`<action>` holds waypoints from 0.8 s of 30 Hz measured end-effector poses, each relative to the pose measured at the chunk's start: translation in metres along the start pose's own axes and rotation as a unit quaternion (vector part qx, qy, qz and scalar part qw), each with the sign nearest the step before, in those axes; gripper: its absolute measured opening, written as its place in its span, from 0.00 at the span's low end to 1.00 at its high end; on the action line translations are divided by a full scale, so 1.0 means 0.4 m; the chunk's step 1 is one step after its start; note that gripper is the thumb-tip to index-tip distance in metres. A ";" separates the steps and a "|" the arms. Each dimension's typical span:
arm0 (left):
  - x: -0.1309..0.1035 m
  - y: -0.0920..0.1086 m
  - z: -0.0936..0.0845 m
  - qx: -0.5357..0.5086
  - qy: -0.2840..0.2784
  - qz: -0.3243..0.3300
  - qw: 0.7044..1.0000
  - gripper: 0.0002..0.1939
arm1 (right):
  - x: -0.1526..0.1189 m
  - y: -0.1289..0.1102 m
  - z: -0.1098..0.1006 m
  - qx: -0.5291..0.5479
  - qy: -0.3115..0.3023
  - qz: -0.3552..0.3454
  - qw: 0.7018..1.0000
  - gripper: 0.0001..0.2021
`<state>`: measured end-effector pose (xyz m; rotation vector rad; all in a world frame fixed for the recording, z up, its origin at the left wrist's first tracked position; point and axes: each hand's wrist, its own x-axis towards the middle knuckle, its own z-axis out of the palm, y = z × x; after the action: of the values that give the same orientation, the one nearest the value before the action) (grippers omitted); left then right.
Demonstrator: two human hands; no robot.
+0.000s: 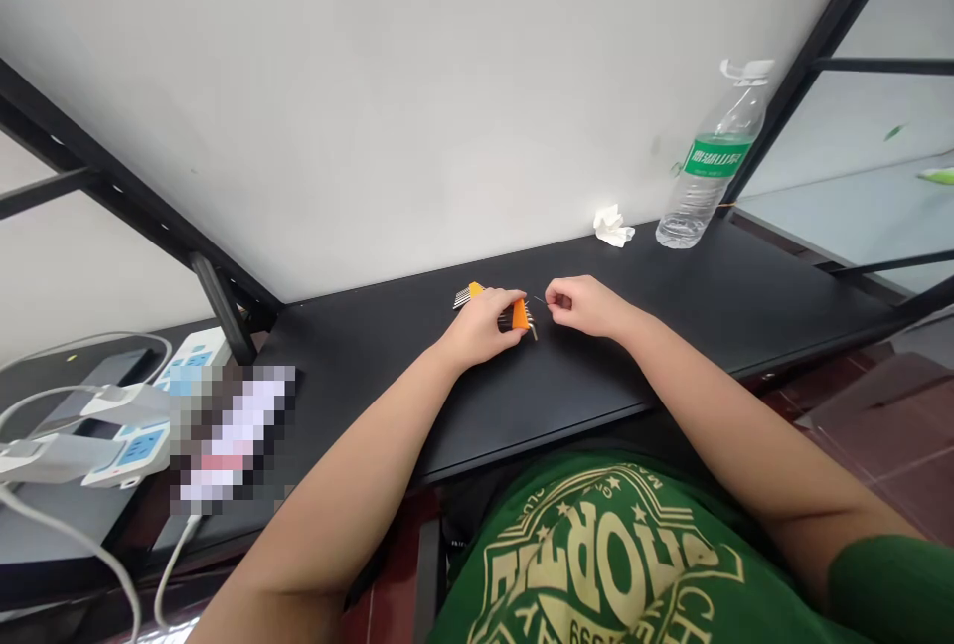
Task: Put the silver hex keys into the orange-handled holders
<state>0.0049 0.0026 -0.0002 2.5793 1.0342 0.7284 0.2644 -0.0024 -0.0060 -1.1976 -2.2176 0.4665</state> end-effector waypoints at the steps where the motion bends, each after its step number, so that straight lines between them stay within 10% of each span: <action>1: 0.000 -0.001 0.001 0.000 0.001 0.004 1.000 0.28 | 0.000 -0.004 0.001 0.015 0.012 -0.016 1.000 0.02; 24: 0.003 -0.008 0.002 0.029 0.027 0.057 0.998 0.25 | -0.005 -0.075 0.016 -0.106 0.053 -0.147 0.982 0.16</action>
<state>0.0042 0.0055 -0.0019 2.7000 0.9435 0.8110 0.2417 -0.0204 0.0049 -0.9473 -2.3419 0.0470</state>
